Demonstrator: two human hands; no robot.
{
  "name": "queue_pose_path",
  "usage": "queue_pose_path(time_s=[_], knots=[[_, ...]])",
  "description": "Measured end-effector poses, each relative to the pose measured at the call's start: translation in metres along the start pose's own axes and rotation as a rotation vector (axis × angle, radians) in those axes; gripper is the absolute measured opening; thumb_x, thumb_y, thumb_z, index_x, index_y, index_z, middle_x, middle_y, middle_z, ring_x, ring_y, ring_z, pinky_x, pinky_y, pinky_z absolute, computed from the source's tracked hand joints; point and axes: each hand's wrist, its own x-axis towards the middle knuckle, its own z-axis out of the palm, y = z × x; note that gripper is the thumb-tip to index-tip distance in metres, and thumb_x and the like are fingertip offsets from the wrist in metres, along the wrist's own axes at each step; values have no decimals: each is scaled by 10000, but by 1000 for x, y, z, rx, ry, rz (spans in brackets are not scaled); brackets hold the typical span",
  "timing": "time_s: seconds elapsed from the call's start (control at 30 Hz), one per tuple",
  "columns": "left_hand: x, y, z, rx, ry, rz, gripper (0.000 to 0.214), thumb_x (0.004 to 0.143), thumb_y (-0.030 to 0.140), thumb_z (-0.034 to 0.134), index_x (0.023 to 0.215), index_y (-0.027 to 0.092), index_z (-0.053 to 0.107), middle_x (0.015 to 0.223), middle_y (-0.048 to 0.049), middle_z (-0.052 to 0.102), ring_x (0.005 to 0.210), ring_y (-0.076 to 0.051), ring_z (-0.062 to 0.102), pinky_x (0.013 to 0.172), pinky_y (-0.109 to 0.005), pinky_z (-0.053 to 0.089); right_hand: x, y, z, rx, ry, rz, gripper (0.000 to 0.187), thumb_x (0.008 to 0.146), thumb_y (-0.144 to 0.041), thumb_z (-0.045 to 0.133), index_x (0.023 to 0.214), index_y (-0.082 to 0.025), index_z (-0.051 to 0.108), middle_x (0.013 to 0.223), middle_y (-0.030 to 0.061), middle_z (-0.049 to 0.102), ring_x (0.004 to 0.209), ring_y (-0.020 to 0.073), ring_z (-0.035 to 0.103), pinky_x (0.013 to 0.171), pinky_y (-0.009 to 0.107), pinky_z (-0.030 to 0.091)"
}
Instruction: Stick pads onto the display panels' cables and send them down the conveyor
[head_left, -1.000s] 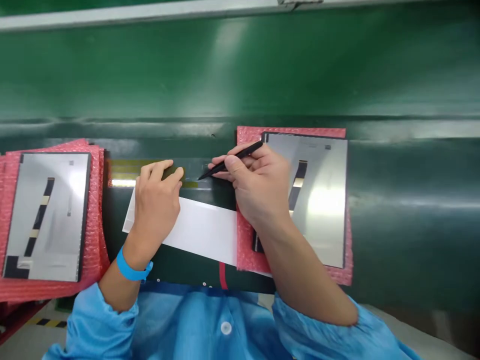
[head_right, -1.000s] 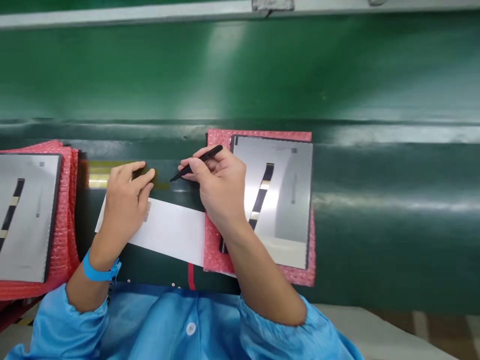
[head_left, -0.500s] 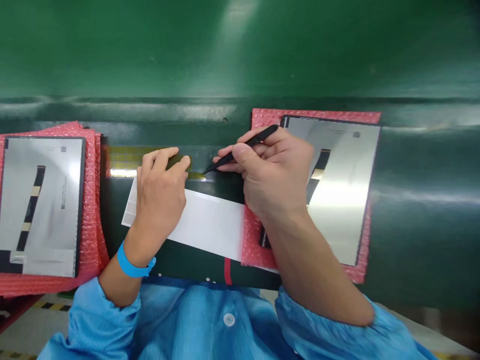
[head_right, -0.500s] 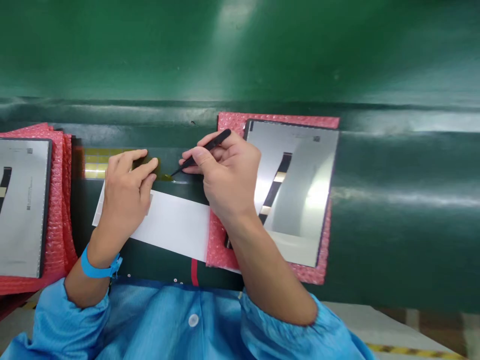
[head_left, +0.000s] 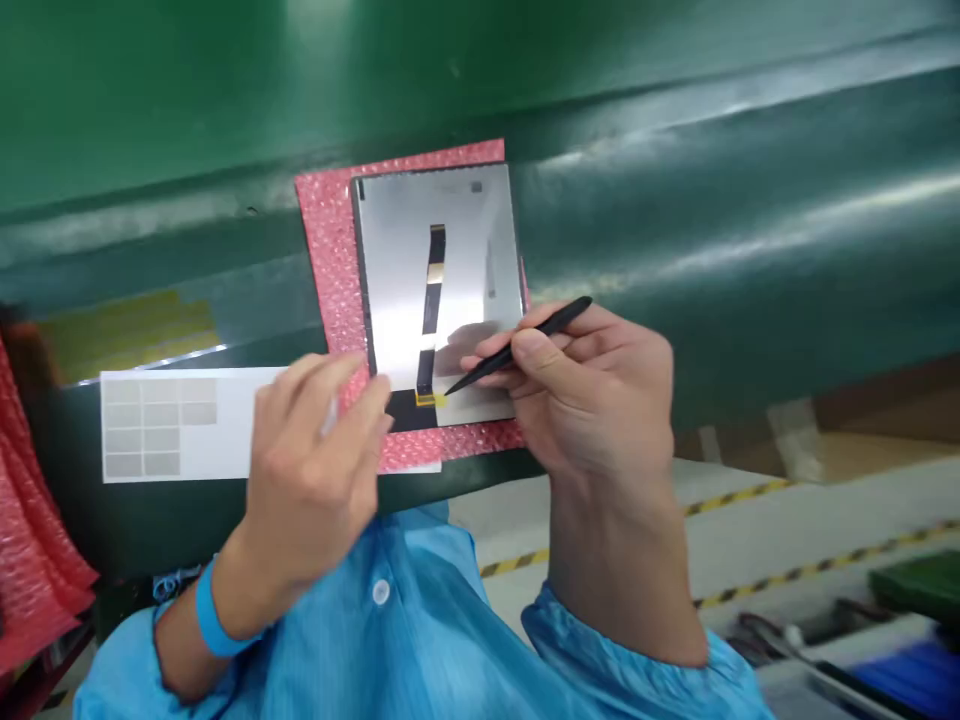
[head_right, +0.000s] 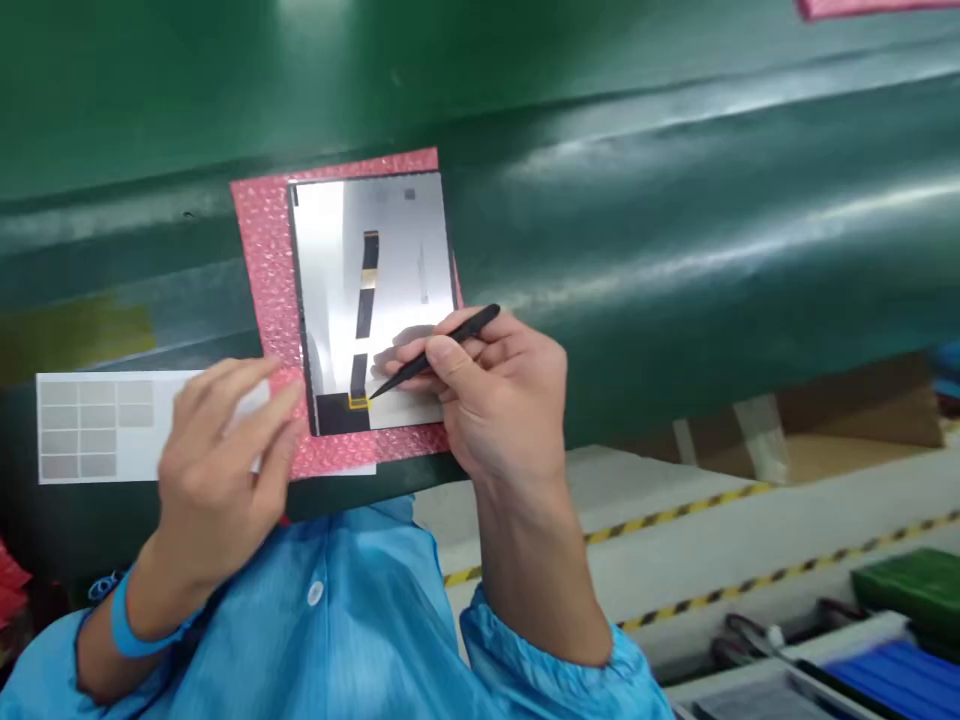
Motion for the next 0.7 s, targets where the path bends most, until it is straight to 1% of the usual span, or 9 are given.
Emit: queue_pose_path(time_s=[0.03, 0.1, 0.2, 0.33, 0.53, 0.7], knots=[[-2, 9, 10, -22, -35, 5, 244, 1019, 100, 692, 1254, 92, 760, 1322, -186, 772, 1280, -324, 684, 1084, -494, 576, 0, 1, -2, -7, 5, 2, 295, 802, -352, 986, 869, -230, 726, 751, 5, 796, 661, 183, 801, 557, 229, 672], [-5, 18, 26, -6, -79, 13, 277, 1022, 127, 709, 1292, 70, 742, 1351, -198, 769, 1303, -343, 679, 1068, -500, 572, 1, 2, -5, -27, 11, -3, 279, 824, -357, 969, 884, -235, 725, 758, 12, 800, 671, 194, 810, 551, 233, 670], [-8, 17, 39, 48, -106, 41, 311, 1003, 145, 746, 1298, 47, 740, 1366, -223, 764, 1298, -377, 686, 1054, -528, 561, 4, 1, -6, -90, -8, -12, 241, 869, -363, 930, 886, -251, 718, 768, 12, 803, 695, 203, 817, 550, 245, 666], [-4, 14, 37, 52, -114, 59, 307, 971, 134, 777, 1260, 30, 760, 1329, -247, 772, 1281, -396, 696, 1051, -542, 558, 6, -3, -5, -150, -8, -25, 199, 889, -323, 905, 868, -263, 717, 765, 4, 794, 729, 227, 823, 565, 291, 676], [-1, 17, 37, 80, -129, 61, 306, 946, 125, 794, 1235, 28, 774, 1299, -257, 780, 1260, -391, 707, 1065, -543, 560, 3, -6, -2, -225, 30, -47, 134, 922, -259, 877, 859, -269, 759, 747, -23, 776, 733, 209, 810, 593, 304, 682], [-1, 17, 36, 82, -145, 47, 317, 953, 142, 789, 1257, 54, 770, 1313, -246, 775, 1282, -377, 701, 1095, -543, 551, 1, -5, -2, -236, 36, -69, 134, 946, -216, 836, 864, -294, 764, 777, -23, 781, 748, 243, 803, 627, 404, 699]])
